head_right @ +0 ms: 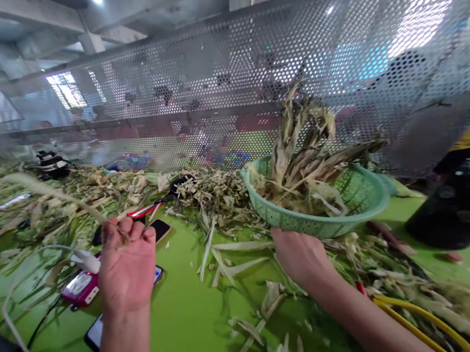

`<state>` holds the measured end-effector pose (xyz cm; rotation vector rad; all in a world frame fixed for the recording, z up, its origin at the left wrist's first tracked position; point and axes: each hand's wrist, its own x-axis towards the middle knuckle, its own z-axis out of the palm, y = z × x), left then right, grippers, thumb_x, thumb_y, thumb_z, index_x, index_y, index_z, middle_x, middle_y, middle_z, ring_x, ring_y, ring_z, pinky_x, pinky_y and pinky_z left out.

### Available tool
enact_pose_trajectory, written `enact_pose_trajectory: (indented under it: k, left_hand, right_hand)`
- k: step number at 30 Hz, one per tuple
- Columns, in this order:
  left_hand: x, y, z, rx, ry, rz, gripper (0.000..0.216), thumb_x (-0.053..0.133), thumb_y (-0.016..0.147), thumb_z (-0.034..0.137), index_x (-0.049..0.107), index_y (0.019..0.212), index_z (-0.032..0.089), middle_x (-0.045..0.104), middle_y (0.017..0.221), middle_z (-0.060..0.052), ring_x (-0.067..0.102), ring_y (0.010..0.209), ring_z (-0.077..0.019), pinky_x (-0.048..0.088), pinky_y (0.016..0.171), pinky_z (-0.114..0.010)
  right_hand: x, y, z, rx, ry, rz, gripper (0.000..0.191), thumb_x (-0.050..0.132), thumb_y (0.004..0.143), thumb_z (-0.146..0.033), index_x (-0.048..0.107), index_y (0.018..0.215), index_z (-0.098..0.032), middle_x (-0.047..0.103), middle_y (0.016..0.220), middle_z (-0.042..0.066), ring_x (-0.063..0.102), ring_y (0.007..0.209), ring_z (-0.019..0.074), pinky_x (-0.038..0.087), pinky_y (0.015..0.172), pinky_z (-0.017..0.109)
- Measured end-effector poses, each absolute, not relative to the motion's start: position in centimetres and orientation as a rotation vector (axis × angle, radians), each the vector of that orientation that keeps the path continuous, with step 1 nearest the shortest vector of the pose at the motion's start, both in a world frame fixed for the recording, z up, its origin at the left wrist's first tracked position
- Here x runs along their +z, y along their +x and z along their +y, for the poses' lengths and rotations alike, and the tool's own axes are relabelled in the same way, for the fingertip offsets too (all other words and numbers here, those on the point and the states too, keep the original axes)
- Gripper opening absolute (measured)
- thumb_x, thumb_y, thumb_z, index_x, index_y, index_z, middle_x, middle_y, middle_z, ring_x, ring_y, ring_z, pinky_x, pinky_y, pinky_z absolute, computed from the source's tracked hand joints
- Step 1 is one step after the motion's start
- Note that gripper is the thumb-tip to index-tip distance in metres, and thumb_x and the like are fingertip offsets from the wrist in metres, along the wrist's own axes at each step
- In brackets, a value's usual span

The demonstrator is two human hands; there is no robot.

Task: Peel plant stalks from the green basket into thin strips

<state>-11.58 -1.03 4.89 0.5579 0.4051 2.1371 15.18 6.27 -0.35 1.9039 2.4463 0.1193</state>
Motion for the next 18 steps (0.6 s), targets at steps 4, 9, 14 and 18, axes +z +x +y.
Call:
enact_pose_trajectory:
  k: [4, 9, 14, 18]
  left_hand:
    - [3.3, -8.9, -0.3, 1.903, 0.579, 0.647, 0.023, 0.078, 0.066, 0.017, 0.063, 0.083, 0.021, 0.062, 0.081, 0.004, 0.053, 0.070, -0.0067, 0.041, 0.069, -0.022]
    - [0.5, -4.3, -0.2, 1.600, 0.722, 0.909, 0.021, 0.074, 0.070, 0.022, 0.058, 0.082, 0.017, 0.061, 0.076, 0.002, 0.055, 0.073, -0.0104, 0.041, 0.071, -0.024]
    - [-0.2, -2.6, -0.7, 1.515, 0.825, 1.081, 0.028, 0.077, 0.065, 0.026, 0.052, 0.072, 0.018, 0.053, 0.066, 0.005, 0.050, 0.066, -0.0101, 0.039, 0.066, -0.024]
    - [-0.4, -2.7, -0.6, 1.499, 0.807, 1.048, 0.027, 0.076, 0.066, 0.029, 0.055, 0.077, 0.017, 0.058, 0.069, 0.003, 0.053, 0.068, -0.0118, 0.042, 0.068, -0.025]
  right_hand:
    - [0.1, 14.7, 6.1, 0.040, 1.866, 2.731, 0.031, 0.045, 0.088, -0.019, 0.059, 0.116, -0.019, 0.069, 0.107, 0.014, 0.067, 0.091, 0.0287, 0.046, 0.071, 0.035]
    - [2.7, 13.4, 4.3, -0.655, 1.786, 3.127, 0.028, 0.051, 0.091, -0.039, 0.061, 0.111, -0.023, 0.066, 0.111, 0.007, 0.063, 0.096, 0.0226, 0.047, 0.080, 0.032]
    - [3.9, 12.1, 2.4, -1.230, 1.739, 3.008, 0.034, 0.050, 0.090, -0.052, 0.063, 0.088, -0.020, 0.064, 0.075, 0.001, 0.058, 0.069, 0.0156, 0.043, 0.061, 0.025]
    - [2.6, 11.8, 2.5, -1.594, 1.656, 2.874, 0.036, 0.055, 0.085, -0.052, 0.061, 0.078, -0.018, 0.060, 0.068, 0.000, 0.056, 0.062, 0.0138, 0.043, 0.056, 0.023]
